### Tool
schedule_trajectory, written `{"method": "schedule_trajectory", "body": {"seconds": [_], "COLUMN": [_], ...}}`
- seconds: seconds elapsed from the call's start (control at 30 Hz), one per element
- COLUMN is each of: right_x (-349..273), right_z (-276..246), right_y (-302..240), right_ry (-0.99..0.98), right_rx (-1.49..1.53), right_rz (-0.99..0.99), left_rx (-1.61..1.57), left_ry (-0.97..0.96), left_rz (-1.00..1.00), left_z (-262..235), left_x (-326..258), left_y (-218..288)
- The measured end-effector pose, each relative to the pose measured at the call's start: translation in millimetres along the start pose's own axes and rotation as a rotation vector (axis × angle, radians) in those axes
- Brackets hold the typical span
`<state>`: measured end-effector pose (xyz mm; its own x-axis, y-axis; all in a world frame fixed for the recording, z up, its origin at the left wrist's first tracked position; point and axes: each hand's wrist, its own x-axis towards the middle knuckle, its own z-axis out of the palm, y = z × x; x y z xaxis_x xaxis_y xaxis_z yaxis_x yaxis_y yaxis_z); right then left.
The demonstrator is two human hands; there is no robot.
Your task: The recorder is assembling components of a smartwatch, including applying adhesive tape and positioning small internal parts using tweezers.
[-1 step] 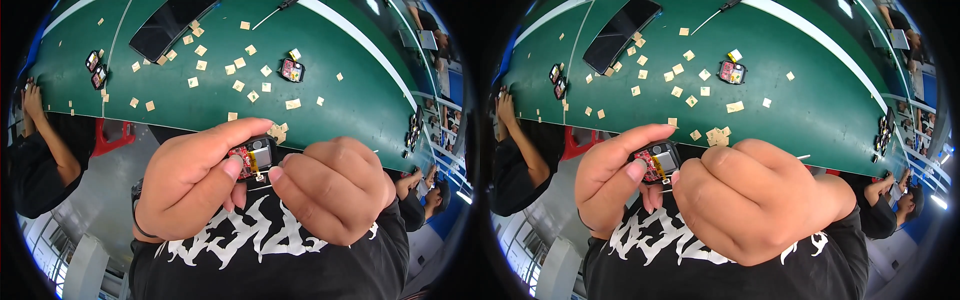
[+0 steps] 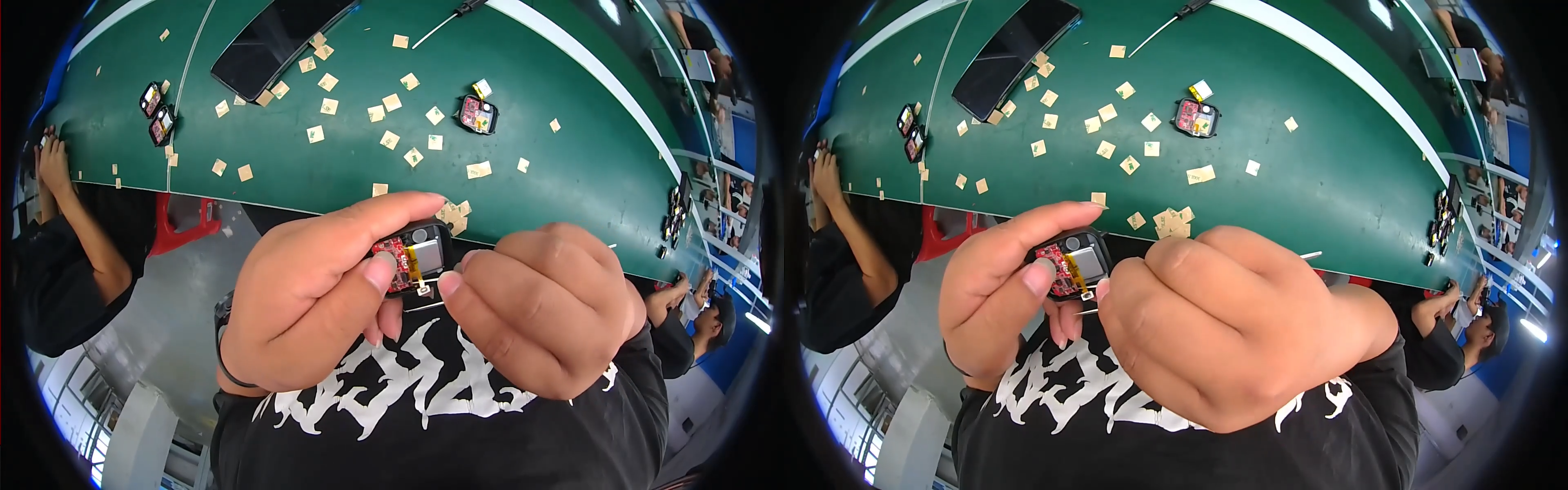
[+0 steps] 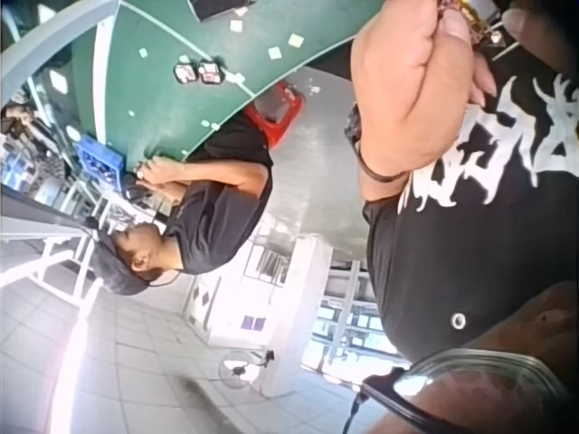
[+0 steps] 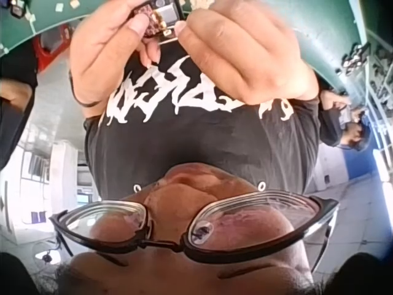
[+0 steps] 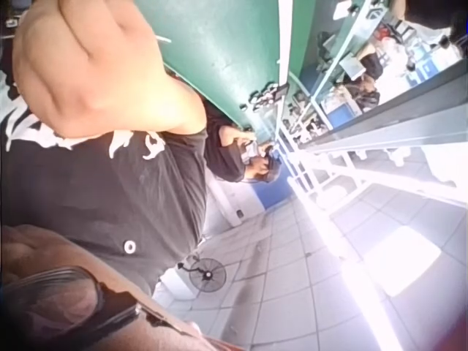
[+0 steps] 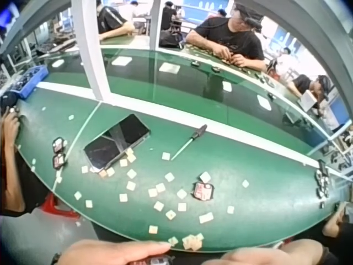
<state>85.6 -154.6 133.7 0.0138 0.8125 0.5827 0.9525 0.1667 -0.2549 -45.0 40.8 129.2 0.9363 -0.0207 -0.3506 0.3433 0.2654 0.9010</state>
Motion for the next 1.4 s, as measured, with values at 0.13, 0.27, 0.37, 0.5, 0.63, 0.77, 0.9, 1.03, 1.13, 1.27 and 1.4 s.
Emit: {"method": "schedule_trajectory", "body": {"seconds": [0.13,0.27,0.37,0.5,0.63,0.77,0.9,1.03,1.13,1.27,1.4], "right_x": [-0.3,-0.4,-1.7,-3.4,-2.7,-3.1,-2.8,-2.3,-3.0,-5.3,-6.7], "right_z": [3.8,3.7,4.8,3.9,-1.2,-1.8,-2.9,-3.4,-2.1,0.5,-0.3], "right_y": [2.4,1.4,1.9,2.3,4.7,4.4,5.1,3.9,3.7,4.4,6.0], "right_ry": [0.02,-0.005,-0.004,-0.026,-0.09,-0.131,-0.158,-0.173,-0.142,-0.121,-0.137], "right_rx": [0.023,0.011,0.023,0.037,0.049,0.081,0.073,0.087,0.061,0.076,0.071], "right_rz": [-0.005,-0.012,-0.015,-0.033,-0.042,-0.034,-0.054,-0.032,-0.017,-0.031,-0.072], "left_rx": [-0.027,-0.031,-0.04,-0.048,-0.052,-0.054,-0.041,-0.041,-0.05,-0.052,-0.063], "left_ry": [0.003,0.008,0.011,0.001,0.003,-0.001,-0.006,-0.003,-0.003,-0.017,-0.016], "left_rz": [-0.016,-0.019,-0.021,-0.031,-0.045,-0.043,-0.042,-0.026,-0.017,-0.037,-0.042], "left_z": [-1.9,-2.2,-2.1,-2.5,-2.1,-1.5,-2.2,-2.7,-3.3,-3.8,-3.5], "left_x": [-0.3,0.7,0.2,0.6,1.6,1.5,1.2,1.1,1.8,1.6,1.6], "left_y": [-1.2,-0.9,-2.1,-2.8,-2.2,-3.2,-4.1,-6.5,-6.9,-5.9,-7.3]}}
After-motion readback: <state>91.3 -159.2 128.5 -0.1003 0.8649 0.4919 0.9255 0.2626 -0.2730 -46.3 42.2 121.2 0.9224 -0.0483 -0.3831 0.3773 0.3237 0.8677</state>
